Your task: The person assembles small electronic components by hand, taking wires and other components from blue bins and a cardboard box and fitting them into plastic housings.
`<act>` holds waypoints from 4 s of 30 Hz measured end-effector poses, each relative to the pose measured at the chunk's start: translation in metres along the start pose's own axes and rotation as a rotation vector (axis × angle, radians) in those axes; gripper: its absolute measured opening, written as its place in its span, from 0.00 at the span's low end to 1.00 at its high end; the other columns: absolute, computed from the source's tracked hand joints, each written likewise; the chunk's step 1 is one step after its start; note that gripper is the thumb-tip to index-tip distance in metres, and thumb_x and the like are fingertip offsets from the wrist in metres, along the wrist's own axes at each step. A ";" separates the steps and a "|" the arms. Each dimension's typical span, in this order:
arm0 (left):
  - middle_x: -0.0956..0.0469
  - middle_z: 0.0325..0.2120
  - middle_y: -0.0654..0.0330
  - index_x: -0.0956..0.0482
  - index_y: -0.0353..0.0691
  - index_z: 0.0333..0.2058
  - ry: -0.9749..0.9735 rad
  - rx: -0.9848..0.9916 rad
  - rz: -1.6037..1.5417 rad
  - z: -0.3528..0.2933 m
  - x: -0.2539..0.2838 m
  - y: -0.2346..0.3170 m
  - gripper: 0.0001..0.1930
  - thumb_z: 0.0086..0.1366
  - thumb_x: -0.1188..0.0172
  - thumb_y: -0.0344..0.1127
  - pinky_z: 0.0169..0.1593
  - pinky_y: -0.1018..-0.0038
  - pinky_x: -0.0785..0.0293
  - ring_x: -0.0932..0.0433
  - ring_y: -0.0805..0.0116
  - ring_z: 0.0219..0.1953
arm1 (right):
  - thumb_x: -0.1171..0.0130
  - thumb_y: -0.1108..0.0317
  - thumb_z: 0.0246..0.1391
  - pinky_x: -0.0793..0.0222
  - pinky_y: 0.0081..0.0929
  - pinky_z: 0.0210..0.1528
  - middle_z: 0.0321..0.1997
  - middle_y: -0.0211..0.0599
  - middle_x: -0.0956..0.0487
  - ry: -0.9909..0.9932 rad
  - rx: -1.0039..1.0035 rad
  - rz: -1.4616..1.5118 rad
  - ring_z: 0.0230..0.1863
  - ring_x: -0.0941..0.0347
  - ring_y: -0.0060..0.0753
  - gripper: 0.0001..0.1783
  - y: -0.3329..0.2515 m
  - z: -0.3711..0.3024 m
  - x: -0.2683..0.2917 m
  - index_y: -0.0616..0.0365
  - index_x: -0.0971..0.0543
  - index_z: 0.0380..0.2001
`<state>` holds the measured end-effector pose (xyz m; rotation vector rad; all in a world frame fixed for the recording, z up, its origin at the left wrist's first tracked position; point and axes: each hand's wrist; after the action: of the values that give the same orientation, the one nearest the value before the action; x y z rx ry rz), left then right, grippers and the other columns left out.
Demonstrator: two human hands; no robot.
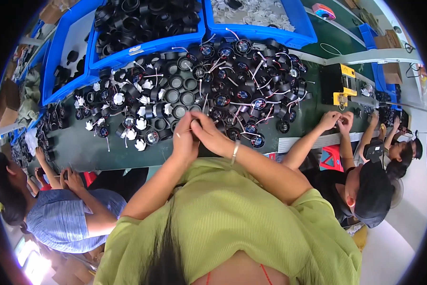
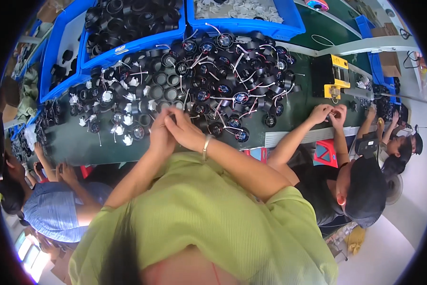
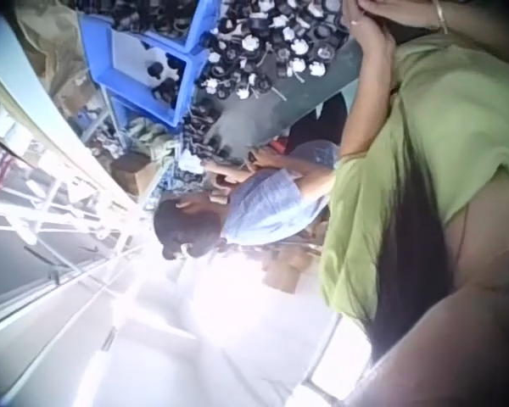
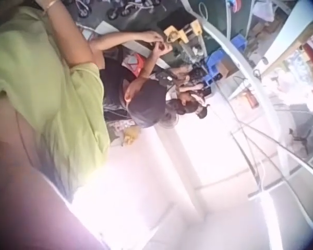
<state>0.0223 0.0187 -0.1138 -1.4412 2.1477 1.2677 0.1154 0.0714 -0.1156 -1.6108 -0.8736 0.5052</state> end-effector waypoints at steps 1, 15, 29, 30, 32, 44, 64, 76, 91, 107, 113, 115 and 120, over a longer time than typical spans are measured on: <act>0.27 0.28 0.60 0.29 0.37 0.33 0.173 0.071 -0.011 0.006 -0.002 0.008 0.14 0.63 0.57 0.42 0.38 0.73 0.31 0.28 0.69 0.31 | 0.53 0.53 0.51 0.42 0.34 0.51 0.45 0.53 0.35 -0.102 -0.062 -0.042 0.48 0.37 0.49 0.31 0.011 0.008 0.000 0.59 0.46 0.54; 0.31 0.41 0.45 0.33 0.32 0.44 0.694 -0.906 1.900 0.111 0.096 0.180 0.23 0.53 0.44 0.41 0.48 0.62 0.36 0.33 0.47 0.44 | 0.37 0.56 0.33 0.38 0.38 0.41 0.42 0.38 0.33 0.382 0.006 -1.234 0.45 0.37 0.44 0.31 0.023 0.160 0.145 0.50 0.33 0.45; 0.25 0.31 0.55 0.23 0.41 0.30 -0.110 -0.719 2.556 0.463 -0.189 0.110 0.16 0.46 0.41 0.46 0.35 0.65 0.27 0.24 0.59 0.35 | 0.42 0.79 0.41 0.34 0.18 0.33 0.44 0.34 0.33 0.386 0.003 0.552 0.33 0.32 0.18 0.30 -0.007 0.072 0.166 0.56 0.41 0.49; 0.25 0.33 0.54 0.23 0.41 0.30 -0.100 -0.750 2.538 0.463 -0.194 0.108 0.16 0.45 0.41 0.46 0.35 0.65 0.27 0.24 0.60 0.36 | 0.42 0.81 0.40 0.34 0.18 0.34 0.47 0.33 0.35 0.386 -0.024 0.536 0.34 0.32 0.18 0.31 -0.003 0.063 0.170 0.56 0.41 0.49; 0.25 0.32 0.52 0.25 0.39 0.31 -0.131 -0.825 2.495 0.470 -0.189 0.107 0.15 0.44 0.40 0.39 0.34 0.64 0.28 0.25 0.56 0.35 | 0.42 0.80 0.41 0.33 0.19 0.37 0.47 0.35 0.34 0.463 -0.022 0.516 0.36 0.30 0.22 0.31 -0.002 0.052 0.173 0.56 0.41 0.49; 0.28 0.18 0.61 0.29 0.40 0.22 -0.447 -0.079 0.410 0.319 -0.202 0.131 0.05 0.48 0.44 0.34 0.22 0.74 0.33 0.30 0.70 0.20 | 0.49 0.59 0.49 0.34 0.29 0.36 0.43 0.39 0.31 0.346 0.193 1.105 0.38 0.32 0.31 0.18 -0.044 0.013 0.170 0.53 0.34 0.42; 0.36 0.50 0.48 0.33 0.34 0.45 -0.791 -0.185 -0.460 -0.024 -0.125 0.115 0.21 0.62 0.62 0.45 0.58 0.66 0.47 0.39 0.57 0.54 | 0.60 0.54 0.55 0.40 0.28 0.43 0.35 0.44 0.31 0.377 0.823 -0.161 0.38 0.35 0.37 0.21 -0.174 0.017 0.053 0.65 0.31 0.35; 0.38 0.50 0.44 0.37 0.32 0.48 -0.843 -0.429 -0.264 -0.037 -0.116 0.105 0.27 0.62 0.68 0.50 0.58 0.62 0.49 0.41 0.53 0.55 | 0.56 0.50 0.53 0.37 0.32 0.38 0.35 0.47 0.31 0.420 0.951 -0.338 0.36 0.33 0.43 0.24 -0.173 0.007 0.042 0.65 0.30 0.34; 0.32 0.45 0.52 0.31 0.35 0.43 -0.115 0.206 -0.056 -0.018 -0.055 0.051 0.23 0.64 0.64 0.49 0.52 0.68 0.40 0.34 0.63 0.47 | 0.48 0.57 0.45 0.43 0.41 0.36 0.37 0.47 0.34 0.079 0.276 -0.624 0.38 0.37 0.46 0.21 -0.074 -0.004 0.015 0.60 0.36 0.38; 0.30 0.42 0.51 0.30 0.38 0.41 0.835 -1.039 2.166 0.126 0.012 0.174 0.24 0.52 0.44 0.50 0.46 0.62 0.38 0.32 0.53 0.44 | 0.38 0.56 0.34 0.35 0.38 0.40 0.38 0.41 0.30 0.391 -0.141 -1.091 0.43 0.34 0.44 0.32 0.019 0.155 0.196 0.52 0.35 0.45; 0.26 0.30 0.50 0.26 0.35 0.32 -0.252 -1.082 1.668 0.285 -0.191 0.126 0.10 0.52 0.46 0.34 0.36 0.65 0.30 0.26 0.53 0.31 | 0.37 0.70 0.35 0.35 0.27 0.40 0.39 0.39 0.32 0.429 0.015 -0.021 0.37 0.31 0.33 0.36 -0.007 0.125 0.209 0.54 0.39 0.52; 0.26 0.30 0.49 0.25 0.36 0.33 -0.411 -0.871 2.213 0.366 -0.205 0.110 0.11 0.51 0.46 0.34 0.37 0.65 0.29 0.26 0.53 0.33 | 0.41 0.76 0.41 0.40 0.21 0.46 0.43 0.32 0.35 0.280 0.057 0.583 0.44 0.37 0.23 0.33 -0.010 0.108 0.205 0.59 0.40 0.52; 0.26 0.34 0.49 0.25 0.35 0.34 -0.410 -0.546 2.463 0.440 -0.183 0.082 0.17 0.44 0.42 0.37 0.41 0.64 0.29 0.26 0.54 0.38 | 0.47 0.84 0.41 0.40 0.23 0.49 0.48 0.33 0.34 0.259 0.085 0.693 0.47 0.36 0.25 0.32 -0.020 0.063 0.206 0.60 0.41 0.53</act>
<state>-0.0664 0.4831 -0.2144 2.3908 2.3202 1.9551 0.1929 0.2704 -0.0822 -1.8324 -0.0767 0.7744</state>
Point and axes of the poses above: each hand's wrist, its own z-axis towards the middle knuckle, its own x-axis out of the back of the hand, y = z × x
